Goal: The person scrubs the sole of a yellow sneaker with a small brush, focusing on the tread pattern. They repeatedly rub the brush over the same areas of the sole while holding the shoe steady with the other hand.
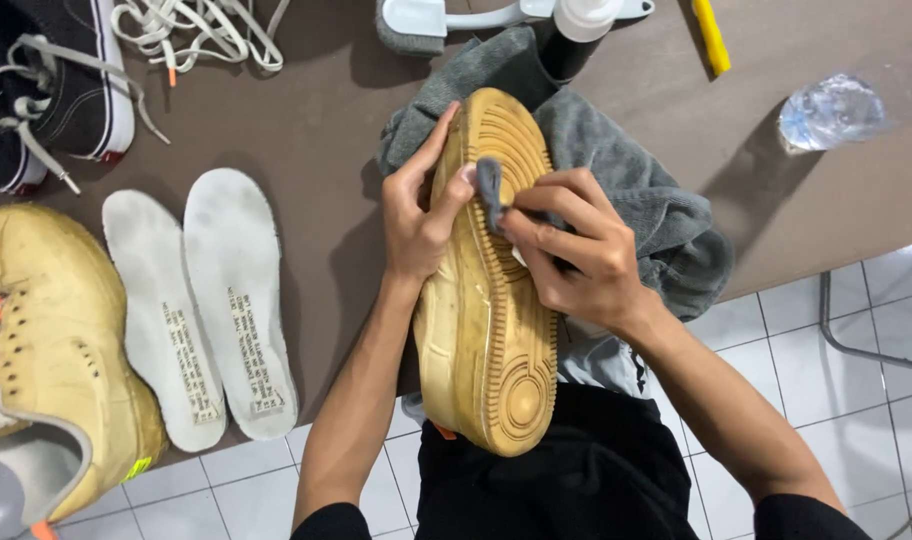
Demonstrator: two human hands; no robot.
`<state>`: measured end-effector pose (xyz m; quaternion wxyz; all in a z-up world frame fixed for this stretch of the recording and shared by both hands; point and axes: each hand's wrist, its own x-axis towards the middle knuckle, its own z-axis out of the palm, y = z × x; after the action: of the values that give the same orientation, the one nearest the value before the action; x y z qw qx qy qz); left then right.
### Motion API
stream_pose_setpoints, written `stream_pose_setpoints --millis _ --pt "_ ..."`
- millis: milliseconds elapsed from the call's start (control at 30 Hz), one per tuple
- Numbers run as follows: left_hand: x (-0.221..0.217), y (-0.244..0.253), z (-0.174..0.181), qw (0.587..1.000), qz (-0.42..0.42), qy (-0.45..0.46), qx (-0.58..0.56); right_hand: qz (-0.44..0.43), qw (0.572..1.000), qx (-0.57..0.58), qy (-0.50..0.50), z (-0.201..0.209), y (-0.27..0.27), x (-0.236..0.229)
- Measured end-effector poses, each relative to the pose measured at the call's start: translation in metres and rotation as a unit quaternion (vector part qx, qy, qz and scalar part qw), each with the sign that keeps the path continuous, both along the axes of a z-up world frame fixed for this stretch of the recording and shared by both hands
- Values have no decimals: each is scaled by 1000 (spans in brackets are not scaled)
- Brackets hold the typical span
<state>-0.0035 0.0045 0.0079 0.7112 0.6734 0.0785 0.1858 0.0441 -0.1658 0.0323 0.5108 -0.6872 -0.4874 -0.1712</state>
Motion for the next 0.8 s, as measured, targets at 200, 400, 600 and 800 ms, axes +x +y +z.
stream_pose_setpoints --millis 200,400,600,800 --pt "-2 -4 -4 1000 9 17 -3 -15 994 28 106 -16 -19 27" --pt "-1 -4 8 998 -2 33 50 -65 996 -43 -46 -23 6 19" --pt "0 -5 9 999 -2 33 30 -82 994 -63 -21 -5 -5 1" --pt "-1 -7 8 998 -1 32 44 -23 999 -22 39 12 -4 -10"
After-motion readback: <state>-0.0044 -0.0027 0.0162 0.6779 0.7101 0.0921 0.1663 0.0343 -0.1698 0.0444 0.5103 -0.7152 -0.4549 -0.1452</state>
